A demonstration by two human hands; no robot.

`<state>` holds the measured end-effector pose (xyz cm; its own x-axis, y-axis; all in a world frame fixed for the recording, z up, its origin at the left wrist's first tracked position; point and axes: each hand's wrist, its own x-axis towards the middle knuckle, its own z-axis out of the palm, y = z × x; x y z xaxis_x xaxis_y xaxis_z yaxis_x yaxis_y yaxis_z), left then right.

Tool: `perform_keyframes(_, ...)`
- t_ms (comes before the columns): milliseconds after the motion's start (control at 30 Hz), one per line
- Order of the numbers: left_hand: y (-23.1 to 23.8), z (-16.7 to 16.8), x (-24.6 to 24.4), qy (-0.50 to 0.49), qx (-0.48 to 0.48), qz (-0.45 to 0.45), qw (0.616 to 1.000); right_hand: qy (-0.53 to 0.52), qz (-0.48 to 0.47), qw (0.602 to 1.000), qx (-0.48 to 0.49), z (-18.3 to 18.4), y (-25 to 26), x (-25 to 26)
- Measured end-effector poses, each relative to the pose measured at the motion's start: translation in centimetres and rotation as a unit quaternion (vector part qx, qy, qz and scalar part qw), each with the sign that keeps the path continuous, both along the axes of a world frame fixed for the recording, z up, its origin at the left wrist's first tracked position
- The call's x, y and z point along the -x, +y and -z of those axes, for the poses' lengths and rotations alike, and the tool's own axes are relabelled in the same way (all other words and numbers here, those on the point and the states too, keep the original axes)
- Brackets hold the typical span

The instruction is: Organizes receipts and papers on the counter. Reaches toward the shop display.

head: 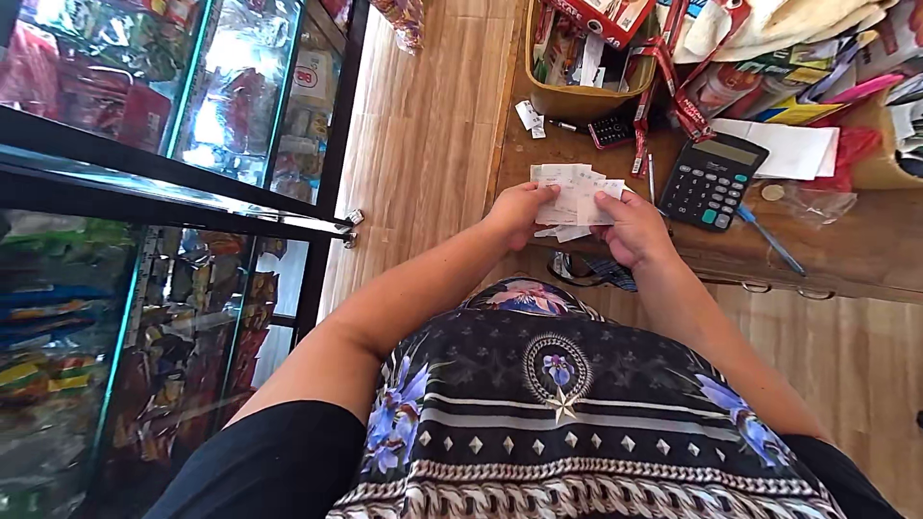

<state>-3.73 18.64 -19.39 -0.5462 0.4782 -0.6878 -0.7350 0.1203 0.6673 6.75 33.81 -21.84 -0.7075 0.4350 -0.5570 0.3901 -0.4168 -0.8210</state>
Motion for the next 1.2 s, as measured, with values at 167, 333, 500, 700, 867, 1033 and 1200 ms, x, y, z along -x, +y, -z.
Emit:
perform_keyframes(167,-0.8,-0.2,0.4,-0.001,0.002,-0.046,0.999,0.023,0.077,0.995,0.054,-2.3,-0.3,0.9)
perform_keyframes(333,-0.6,-0.8,0.4,-0.007,-0.005,-0.048,0.999,0.031,0.054,0.998,-0.026,-2.5,-0.2,2.4)
perform_keyframes(500,-1.8,-1.0,0.8,0.024,0.009,-0.034,0.999,0.039,0.081,0.995,-0.048,-3.3,2.3,1.8)
perform_keyframes(700,-1.9,-1.2,0.5,0.031,-0.002,-0.006,1.0,0.039,0.049,0.995,-0.074,-3.7,2.3,1.0)
perform_keyframes(867,-1.6,-1.8,-0.1,0.042,-0.004,0.014,0.999,0.029,-0.053,0.988,-0.142,-3.9,0.7,0.4)
perform_keyframes(1033,-0.9,-2.3,-0.8,0.055,-0.016,0.031,0.998,0.008,-0.107,0.973,-0.203,-3.2,0.3,0.5)
perform_keyframes(1200,-1.0,-2.2,-1.0,0.064,-0.01,0.013,0.998,-0.003,-0.072,0.982,-0.173,-4.4,-0.2,0.7)
